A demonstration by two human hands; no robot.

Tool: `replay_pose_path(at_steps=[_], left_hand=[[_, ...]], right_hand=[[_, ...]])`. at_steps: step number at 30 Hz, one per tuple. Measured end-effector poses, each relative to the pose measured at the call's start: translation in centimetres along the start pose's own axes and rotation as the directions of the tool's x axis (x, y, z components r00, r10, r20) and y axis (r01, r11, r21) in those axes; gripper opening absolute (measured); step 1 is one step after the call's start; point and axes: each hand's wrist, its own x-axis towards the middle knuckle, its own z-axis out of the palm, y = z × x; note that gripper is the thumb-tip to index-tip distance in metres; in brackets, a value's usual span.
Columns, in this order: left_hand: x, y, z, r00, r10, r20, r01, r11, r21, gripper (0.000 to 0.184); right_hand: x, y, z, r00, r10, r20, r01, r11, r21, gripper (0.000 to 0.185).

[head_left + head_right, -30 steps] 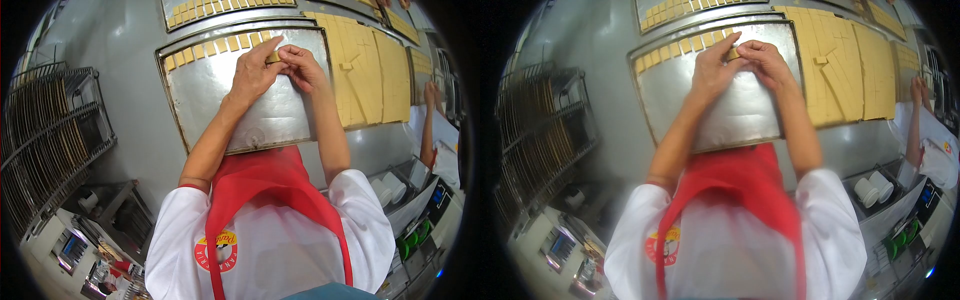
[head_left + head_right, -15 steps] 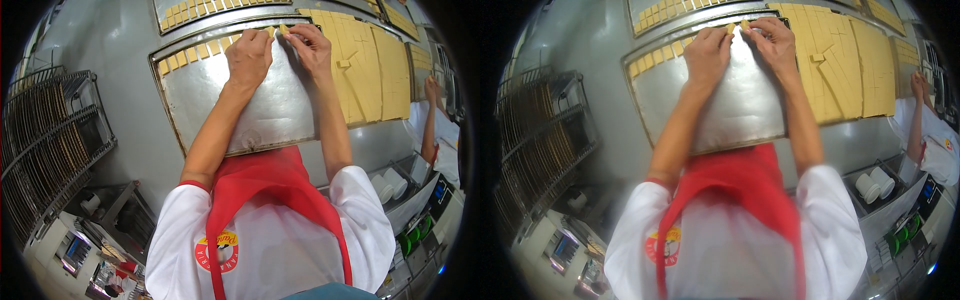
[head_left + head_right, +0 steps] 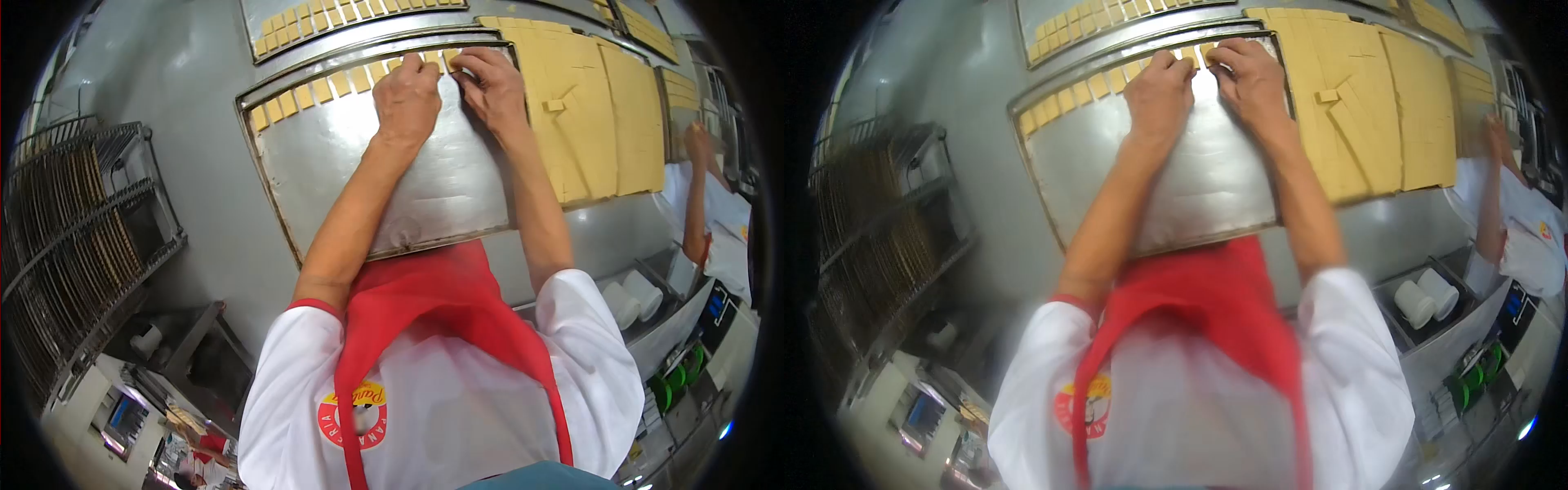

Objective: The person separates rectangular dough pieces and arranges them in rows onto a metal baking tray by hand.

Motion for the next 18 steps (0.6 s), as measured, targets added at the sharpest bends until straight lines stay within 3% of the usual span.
replay_pose_path(at_steps=[3, 6, 8, 11, 18], left_hand=[[-0.1, 0.7, -1.3, 1.000, 0.004, 0.000, -0.004, 0.997, -0.079, 0.009], [-1.2, 1.1, -3.8, 0.998, -0.028, 0.050, 0.035, 0.987, -0.159, 0.022], [-2.4, 1.1, -5.4, 0.987, -0.091, 0.132, 0.114, 0.978, -0.174, 0.030], [-5.0, 0.3, -6.7, 0.981, -0.105, 0.165, 0.143, 0.961, -0.236, 0.030], [-9.4, 0.1, -9.6, 0.960, -0.126, 0.250, 0.198, 0.937, -0.289, 0.026]], right_hand=[[0.1, -0.6, -0.9, 0.999, -0.008, 0.042, 0.009, 1.000, -0.019, 0.020], [-0.3, -1.3, -2.8, 0.998, 0.027, 0.048, -0.026, 0.999, -0.031, 0.021], [-1.3, -0.6, -5.0, 0.999, 0.044, -0.027, -0.048, 0.977, -0.208, 0.024], [-3.7, 2.4, -8.3, 0.981, 0.192, 0.017, -0.172, 0.911, -0.374, 0.031], [-6.7, 7.8, -11.3, 0.963, 0.232, 0.135, -0.173, 0.921, -0.348, 0.033]])
